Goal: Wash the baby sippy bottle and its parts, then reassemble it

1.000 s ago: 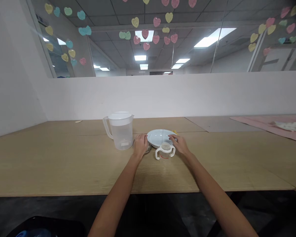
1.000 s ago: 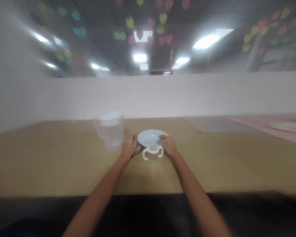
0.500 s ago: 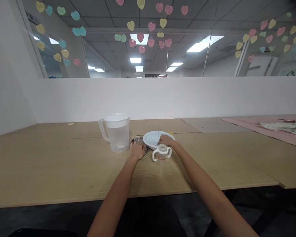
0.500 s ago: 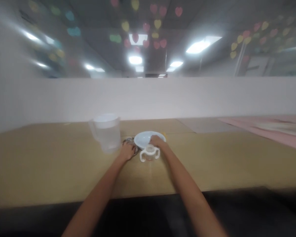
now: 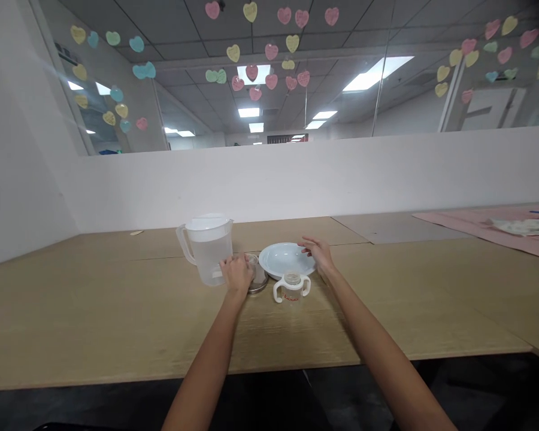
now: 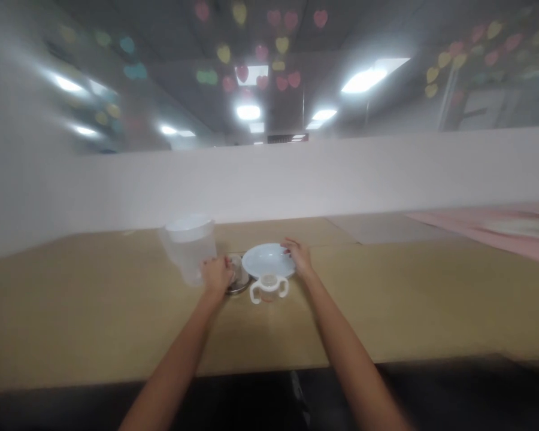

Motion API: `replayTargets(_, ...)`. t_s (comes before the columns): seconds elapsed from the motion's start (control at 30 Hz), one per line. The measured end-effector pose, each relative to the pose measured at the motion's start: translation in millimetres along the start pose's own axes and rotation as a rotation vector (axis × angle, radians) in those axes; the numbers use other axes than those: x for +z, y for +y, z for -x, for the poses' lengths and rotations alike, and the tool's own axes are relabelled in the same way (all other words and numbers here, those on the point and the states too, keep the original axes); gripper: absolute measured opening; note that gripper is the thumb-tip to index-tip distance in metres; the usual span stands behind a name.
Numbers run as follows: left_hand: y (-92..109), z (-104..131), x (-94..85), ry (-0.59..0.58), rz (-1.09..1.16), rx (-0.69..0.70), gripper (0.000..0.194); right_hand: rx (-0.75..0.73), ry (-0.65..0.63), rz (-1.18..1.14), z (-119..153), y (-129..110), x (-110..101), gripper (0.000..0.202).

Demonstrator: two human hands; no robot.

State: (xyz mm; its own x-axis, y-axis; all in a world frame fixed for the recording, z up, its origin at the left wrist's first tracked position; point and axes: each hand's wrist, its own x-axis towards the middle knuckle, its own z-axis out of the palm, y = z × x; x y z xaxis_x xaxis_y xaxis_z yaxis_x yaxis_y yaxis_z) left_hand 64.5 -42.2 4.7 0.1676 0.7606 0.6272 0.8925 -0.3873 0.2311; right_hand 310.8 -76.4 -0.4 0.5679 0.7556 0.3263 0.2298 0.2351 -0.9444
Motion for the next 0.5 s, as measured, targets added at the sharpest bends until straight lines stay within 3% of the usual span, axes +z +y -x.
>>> replayTargets(0.1, 1, -3, -6.9, 0.055, 0.122, -0.019, 0.028, 0.125, -0.013, -0.356, -1, 0, -6, 0.044)
replayTargets(0.27, 13, -9, -7.1, 0.159, 0.549, 0.078, 0.028, 0.104, -0.065, -0.567, -6, 2, -16, 0.032)
replayTargets(0.5, 38, -3, 1.6, -0.055, 0.859, 0.227, 0.017, 0.081, -0.025, -0.599, 0, -2, -16, 0.033)
